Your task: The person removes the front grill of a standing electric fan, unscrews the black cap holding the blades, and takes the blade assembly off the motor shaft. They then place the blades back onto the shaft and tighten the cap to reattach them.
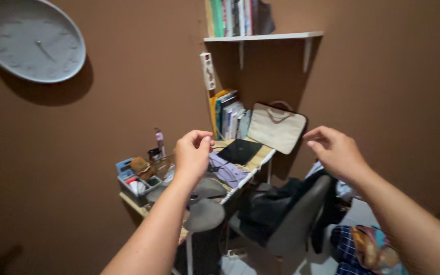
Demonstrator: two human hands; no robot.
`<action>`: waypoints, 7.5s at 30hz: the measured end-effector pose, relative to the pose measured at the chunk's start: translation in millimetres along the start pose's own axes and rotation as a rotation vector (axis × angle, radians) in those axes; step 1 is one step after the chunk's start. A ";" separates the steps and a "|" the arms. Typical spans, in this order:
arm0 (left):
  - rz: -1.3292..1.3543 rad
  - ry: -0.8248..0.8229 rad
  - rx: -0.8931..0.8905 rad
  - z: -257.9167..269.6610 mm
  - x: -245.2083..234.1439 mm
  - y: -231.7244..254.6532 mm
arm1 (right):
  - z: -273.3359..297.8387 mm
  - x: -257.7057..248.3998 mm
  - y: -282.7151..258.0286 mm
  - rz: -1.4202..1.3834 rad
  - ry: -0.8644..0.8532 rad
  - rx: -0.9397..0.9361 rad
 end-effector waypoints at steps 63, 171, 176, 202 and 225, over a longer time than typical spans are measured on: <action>-1.154 -0.939 -0.287 14.4 -20.0 -413.7 | 94.2 431.8 72.5 -0.063 -0.533 0.251; -0.875 -0.251 -0.193 -36.2 -36.7 -300.4 | 66.6 294.4 108.3 -0.112 -0.477 0.613; -0.977 -0.173 -0.135 -45.2 -38.3 -286.0 | 63.9 296.9 104.9 -0.139 -0.498 0.569; -0.428 -0.052 0.143 -62.3 32.0 -233.4 | 17.6 262.9 106.6 -0.097 -0.275 0.454; -0.067 -0.431 0.672 113.7 178.6 34.1 | 52.4 14.7 87.8 0.061 -0.193 0.682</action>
Point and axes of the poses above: each hand's wrist, its own z-axis away from the middle knuckle, its own x-axis out of the palm, y = z × x, the point moved 9 cm from there along -z, towards the middle knuckle, and after that the axes turned 15 degrees about y, right-handed, at the moved point
